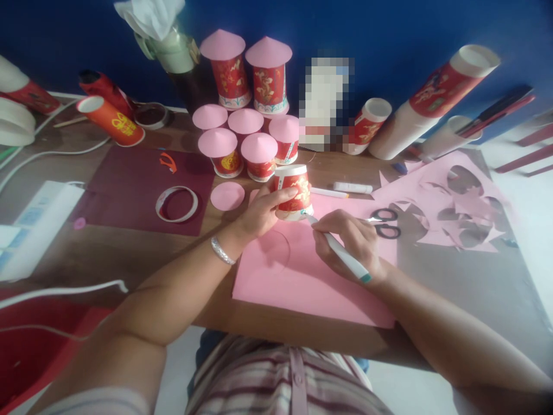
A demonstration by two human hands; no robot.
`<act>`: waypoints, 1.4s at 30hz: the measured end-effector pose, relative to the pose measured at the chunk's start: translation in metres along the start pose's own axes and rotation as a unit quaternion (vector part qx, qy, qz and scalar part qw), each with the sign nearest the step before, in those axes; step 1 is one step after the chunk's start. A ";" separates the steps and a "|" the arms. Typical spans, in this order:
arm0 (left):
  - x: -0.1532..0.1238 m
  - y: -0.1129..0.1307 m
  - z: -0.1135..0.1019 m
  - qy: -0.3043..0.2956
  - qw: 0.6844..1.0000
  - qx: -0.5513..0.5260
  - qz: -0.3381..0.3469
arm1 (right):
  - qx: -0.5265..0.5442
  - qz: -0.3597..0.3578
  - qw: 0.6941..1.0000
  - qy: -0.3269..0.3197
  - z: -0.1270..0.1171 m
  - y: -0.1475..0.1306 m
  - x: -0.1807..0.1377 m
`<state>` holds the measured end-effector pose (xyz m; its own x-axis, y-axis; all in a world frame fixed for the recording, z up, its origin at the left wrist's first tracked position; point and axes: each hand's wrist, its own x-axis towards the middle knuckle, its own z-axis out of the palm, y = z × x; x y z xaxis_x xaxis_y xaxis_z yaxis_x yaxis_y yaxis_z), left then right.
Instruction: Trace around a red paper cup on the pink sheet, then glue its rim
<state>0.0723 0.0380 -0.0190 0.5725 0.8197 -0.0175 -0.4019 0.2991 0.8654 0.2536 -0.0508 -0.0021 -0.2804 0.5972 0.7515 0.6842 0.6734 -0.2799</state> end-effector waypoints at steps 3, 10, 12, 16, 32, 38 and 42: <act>0.000 0.000 -0.001 0.001 1.000 0.005 -0.004 | 0.007 0.002 1.000 0.002 0.001 -0.001 -0.001; 0.000 -0.002 -0.002 -0.003 1.000 0.009 -0.001 | 0.017 -0.001 1.000 0.002 0.002 -0.001 -0.001; 0.000 -0.001 -0.001 -0.003 1.000 0.008 -0.002 | 0.013 -0.001 1.000 0.002 0.001 -0.001 -0.001; 0.000 0.001 0.002 0.006 1.000 0.002 -0.002 | 0.007 0.000 1.000 0.003 0.002 -0.001 -0.001; -0.001 0.003 0.005 0.015 1.000 0.005 -0.008 | 0.019 -0.007 1.000 -0.005 0.005 -0.004 -0.002; 0.001 -0.001 0.001 0.002 1.000 0.009 -0.001 | 0.014 -0.004 1.000 -0.004 0.003 -0.003 0.000; 0.002 0.000 0.002 0.009 1.000 0.012 -0.004 | 0.006 -0.005 1.000 -0.001 0.002 -0.002 0.001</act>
<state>0.0750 0.0380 -0.0182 0.5618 0.8266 -0.0334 -0.3804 0.2939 0.8769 0.2507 -0.0509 -0.0019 -0.2873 0.5914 0.7534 0.6741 0.6837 -0.2796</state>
